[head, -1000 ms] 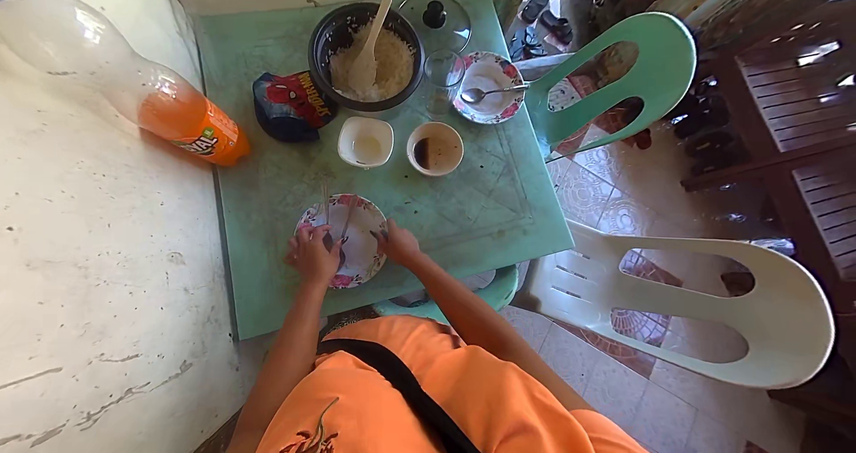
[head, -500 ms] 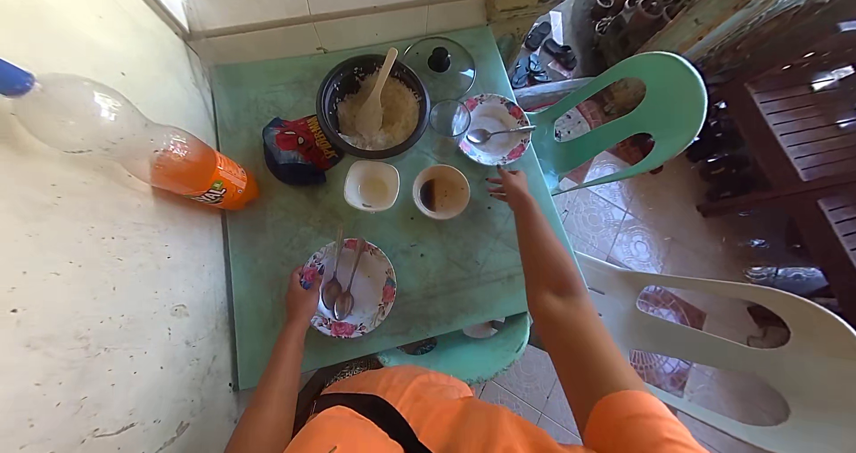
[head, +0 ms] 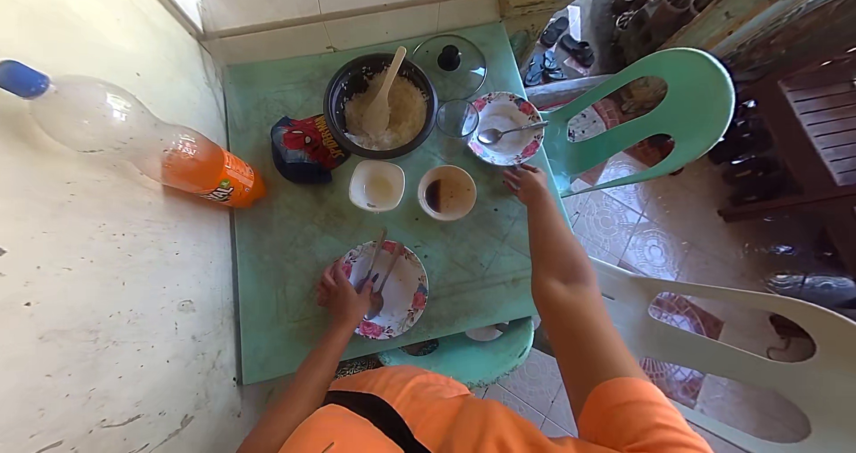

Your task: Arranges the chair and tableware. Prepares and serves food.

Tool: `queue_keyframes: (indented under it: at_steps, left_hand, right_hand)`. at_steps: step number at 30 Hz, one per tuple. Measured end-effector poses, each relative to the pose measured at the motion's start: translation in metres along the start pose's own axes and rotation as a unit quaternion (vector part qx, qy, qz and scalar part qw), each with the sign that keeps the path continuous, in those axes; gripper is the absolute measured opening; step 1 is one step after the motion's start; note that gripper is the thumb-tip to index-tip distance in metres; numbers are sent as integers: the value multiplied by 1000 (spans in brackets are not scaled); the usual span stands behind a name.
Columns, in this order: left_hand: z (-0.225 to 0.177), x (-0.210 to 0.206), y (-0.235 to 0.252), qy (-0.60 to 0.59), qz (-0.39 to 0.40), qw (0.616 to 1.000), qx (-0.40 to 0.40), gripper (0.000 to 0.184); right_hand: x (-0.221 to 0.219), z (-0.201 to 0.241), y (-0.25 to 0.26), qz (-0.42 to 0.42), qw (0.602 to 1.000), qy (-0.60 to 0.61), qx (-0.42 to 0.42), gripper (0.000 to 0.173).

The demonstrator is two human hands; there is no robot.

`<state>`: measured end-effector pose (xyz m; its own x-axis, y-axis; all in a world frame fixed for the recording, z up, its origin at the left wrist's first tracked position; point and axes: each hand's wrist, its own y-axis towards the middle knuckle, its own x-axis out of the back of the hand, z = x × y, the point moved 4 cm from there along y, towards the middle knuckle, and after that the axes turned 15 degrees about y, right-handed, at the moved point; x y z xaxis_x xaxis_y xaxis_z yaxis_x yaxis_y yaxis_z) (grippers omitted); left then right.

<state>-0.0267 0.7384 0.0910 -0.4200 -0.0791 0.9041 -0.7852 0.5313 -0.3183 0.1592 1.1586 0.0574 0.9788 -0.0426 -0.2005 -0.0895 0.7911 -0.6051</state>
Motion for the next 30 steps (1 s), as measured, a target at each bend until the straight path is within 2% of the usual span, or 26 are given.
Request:
queue_keyframes:
  at_steps: [2,7,14,19,22,27,30]
  left_hand:
    - [-13,-5,-4,37,-30,998,-52,69]
    - [-35,-8,0,105,143,981,-77,64]
    - [-31,2,5,91,222,964,-119,37]
    - [-20,3,1,13,176,979,-103,29]
    - [-9,8,-4,-67,129,987,-65,28]
    - [17,18,-4,-106,105,989,25,30]
    - [34,21,-4,-129,89,986,49,30]
  right_hand:
    - [3,0,-1,28,999,-19,-29,43]
    - [0,3,-5,60,995,-68,-44,44]
    - [-27,-1,7,4,996,-74,-40,57]
    - [-32,-6,1,-47,998,-48,-14,43]
    - [-18,-3,-3,-41,999,-31,1,39]
    - [45,-6,-37,-40,993,-70,82,36]
    - [97,-11,-82,-51,989,-86,113,36]
